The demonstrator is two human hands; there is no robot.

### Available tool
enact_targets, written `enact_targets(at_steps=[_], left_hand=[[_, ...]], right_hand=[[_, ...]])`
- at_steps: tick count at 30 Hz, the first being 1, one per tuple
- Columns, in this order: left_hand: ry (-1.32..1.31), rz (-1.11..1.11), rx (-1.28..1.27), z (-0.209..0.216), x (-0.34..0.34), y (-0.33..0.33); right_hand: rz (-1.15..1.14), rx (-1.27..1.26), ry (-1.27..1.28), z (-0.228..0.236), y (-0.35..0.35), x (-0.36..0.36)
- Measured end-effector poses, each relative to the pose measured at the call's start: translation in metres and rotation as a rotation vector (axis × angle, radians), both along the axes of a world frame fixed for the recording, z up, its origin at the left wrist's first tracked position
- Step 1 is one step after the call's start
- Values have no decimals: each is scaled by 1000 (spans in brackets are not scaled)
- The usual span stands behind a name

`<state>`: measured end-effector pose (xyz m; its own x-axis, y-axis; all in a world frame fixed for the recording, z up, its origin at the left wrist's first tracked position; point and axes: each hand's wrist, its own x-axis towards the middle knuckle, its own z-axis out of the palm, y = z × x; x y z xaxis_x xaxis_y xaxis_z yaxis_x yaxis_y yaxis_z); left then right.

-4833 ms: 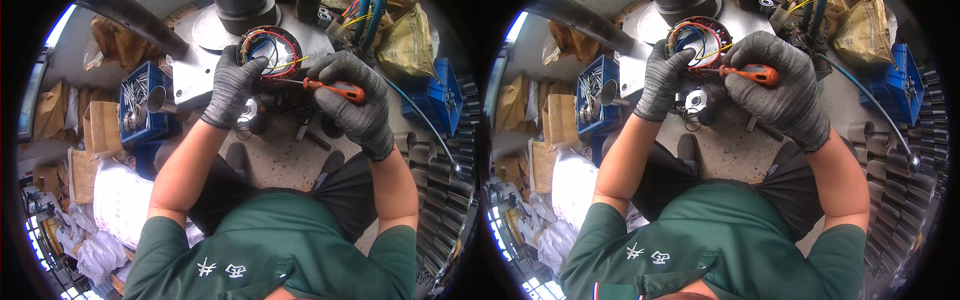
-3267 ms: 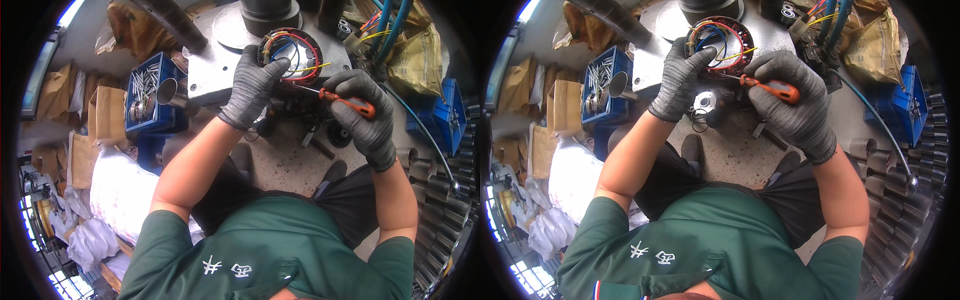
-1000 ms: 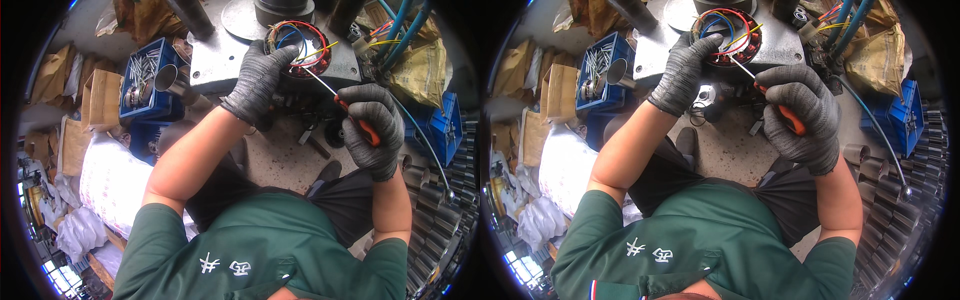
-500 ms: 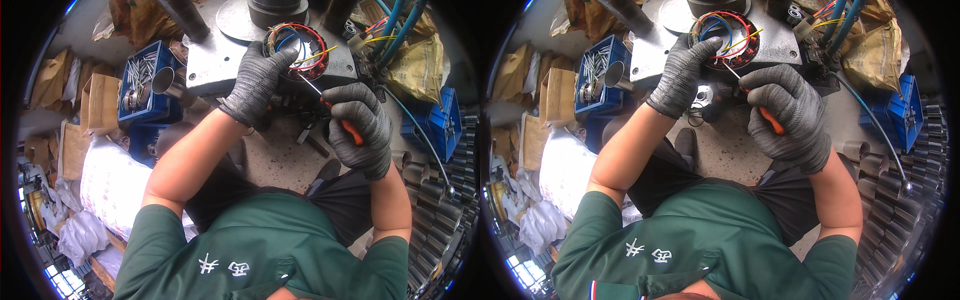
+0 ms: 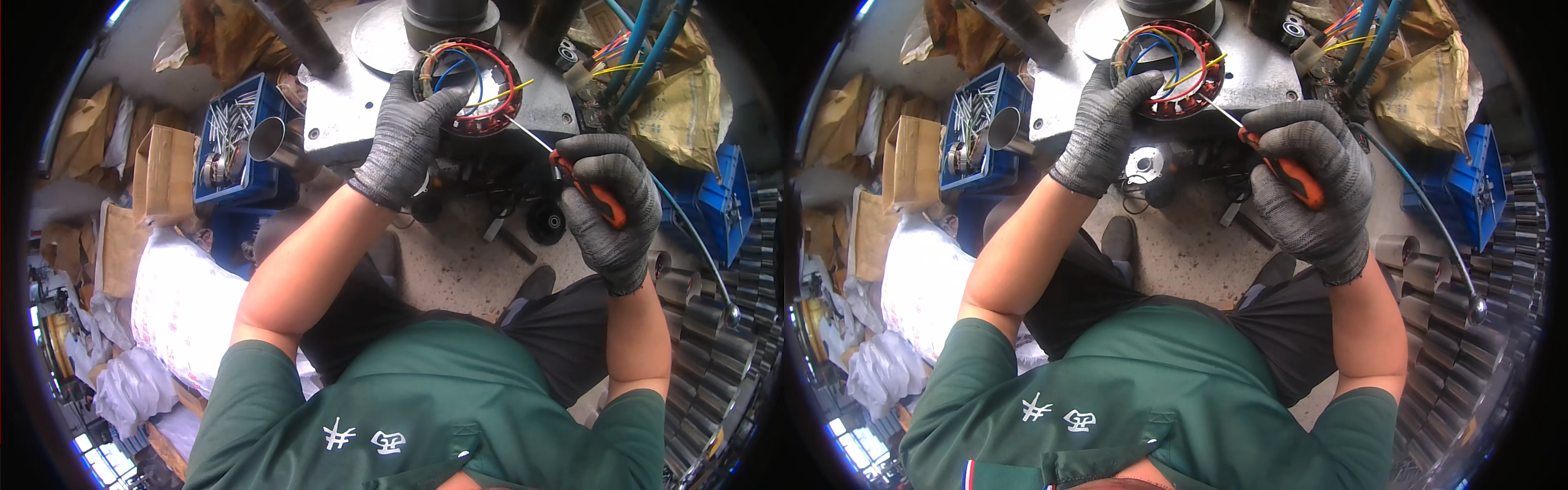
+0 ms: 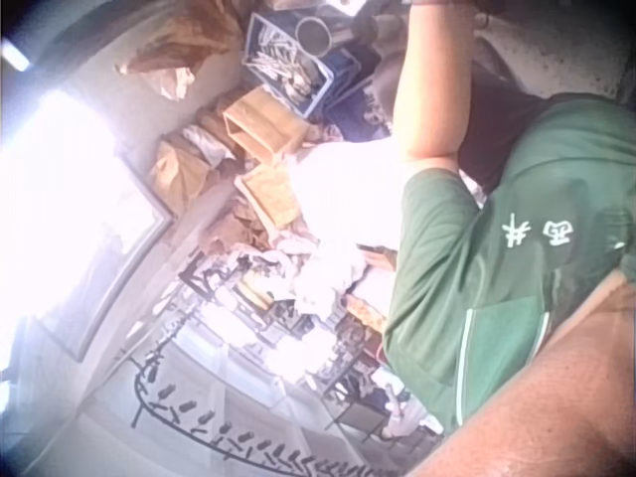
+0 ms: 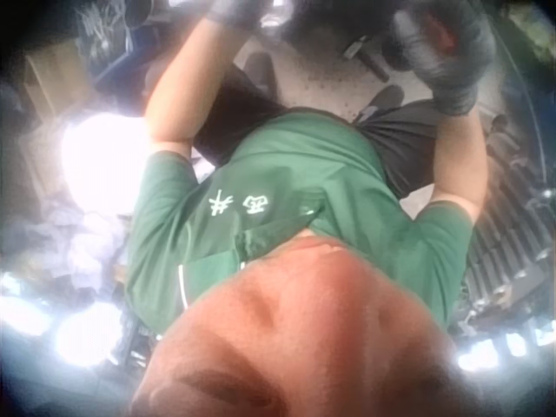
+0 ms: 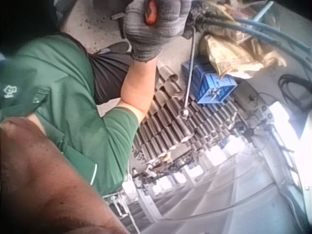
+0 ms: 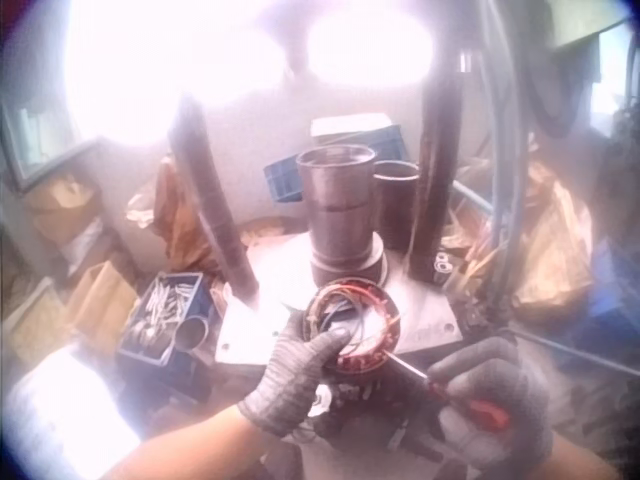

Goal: Assembling and pressing motor components using industrial machinery.

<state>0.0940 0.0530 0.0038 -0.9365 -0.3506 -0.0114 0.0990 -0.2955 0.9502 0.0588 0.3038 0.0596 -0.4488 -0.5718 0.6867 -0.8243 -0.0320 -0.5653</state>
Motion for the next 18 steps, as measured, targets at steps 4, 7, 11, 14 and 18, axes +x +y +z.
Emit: enact_targets(at_steps=[4, 7, 11, 14, 18], left_hand=[[53, 17, -66, -1, -3, -1], [41, 1, -59, 2, 0, 2], [43, 3, -91, 0, 0, 2], [56, 2, -148, 0, -1, 4], [50, 35, -172, 4, 1, 8]], right_hand=[[21, 9, -51, 0, 1, -3], [48, -25, -90, -1, 3, -6], [55, -36, -93, -1, 5, -9], [42, -57, -123, -4, 4, -7], [19, 11, -59, -2, 2, -5]])
